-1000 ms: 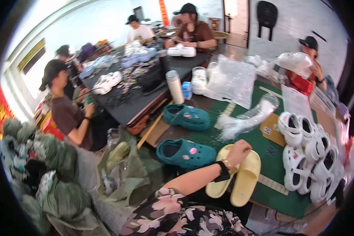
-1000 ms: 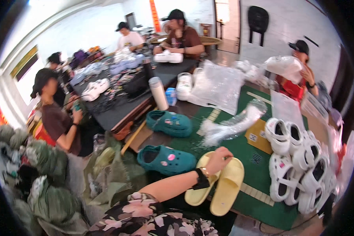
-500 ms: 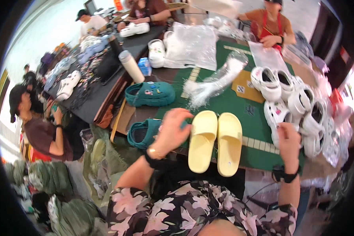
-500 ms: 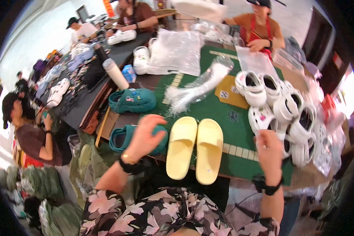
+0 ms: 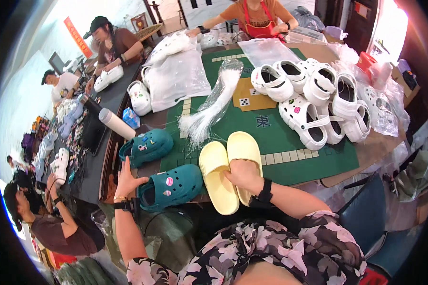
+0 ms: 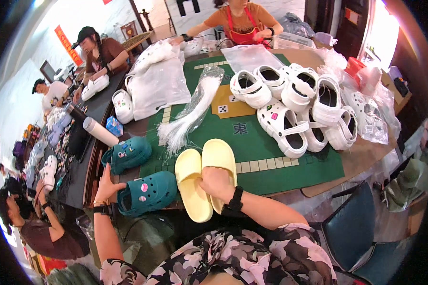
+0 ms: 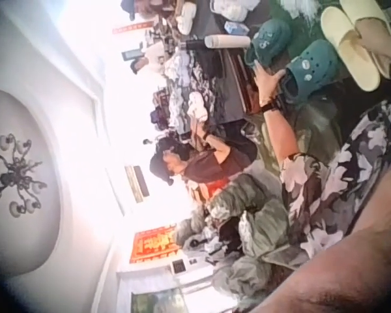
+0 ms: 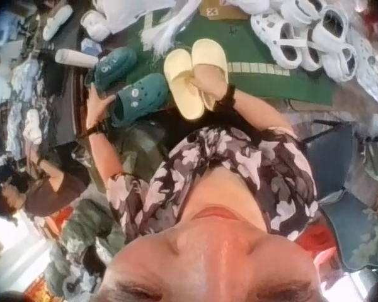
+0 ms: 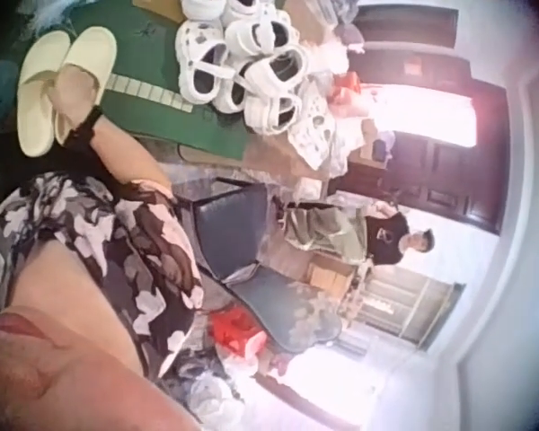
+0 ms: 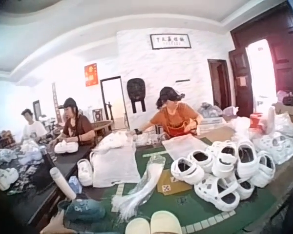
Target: Attach decorative charms to plastic clog shoes.
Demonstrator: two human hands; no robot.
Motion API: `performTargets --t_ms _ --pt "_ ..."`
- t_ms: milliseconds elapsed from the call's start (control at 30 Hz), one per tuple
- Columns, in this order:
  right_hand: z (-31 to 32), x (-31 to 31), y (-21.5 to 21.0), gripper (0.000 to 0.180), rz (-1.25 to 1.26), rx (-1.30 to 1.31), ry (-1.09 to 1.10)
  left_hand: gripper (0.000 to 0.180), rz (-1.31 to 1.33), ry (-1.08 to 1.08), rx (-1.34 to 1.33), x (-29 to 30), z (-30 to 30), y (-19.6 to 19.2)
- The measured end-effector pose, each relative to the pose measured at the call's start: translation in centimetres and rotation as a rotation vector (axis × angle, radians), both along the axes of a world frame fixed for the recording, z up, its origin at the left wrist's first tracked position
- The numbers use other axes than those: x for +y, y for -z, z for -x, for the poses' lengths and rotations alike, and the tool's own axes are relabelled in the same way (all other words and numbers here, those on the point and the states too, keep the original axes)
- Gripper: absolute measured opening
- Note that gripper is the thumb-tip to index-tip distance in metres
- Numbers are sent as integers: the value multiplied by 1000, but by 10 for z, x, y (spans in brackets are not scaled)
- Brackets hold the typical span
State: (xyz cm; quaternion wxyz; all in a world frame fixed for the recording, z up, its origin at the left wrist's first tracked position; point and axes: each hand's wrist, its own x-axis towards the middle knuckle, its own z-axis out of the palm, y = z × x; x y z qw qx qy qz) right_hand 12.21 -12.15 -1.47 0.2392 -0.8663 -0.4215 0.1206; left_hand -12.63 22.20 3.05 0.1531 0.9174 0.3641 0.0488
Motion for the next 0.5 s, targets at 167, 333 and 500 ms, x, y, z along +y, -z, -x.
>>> performTargets --t_ms 167,333,500 --pt "-24 -11 -11 22 -161 -94 56 112 267 113 -162 10 12 13" --pt "-104 -27 -107 16 -207 -441 221 119 -5 125 -125 -13 8 7" --pt "-251 -65 -197 21 -66 -775 380 124 -166 99 -81 -1 -24 1"
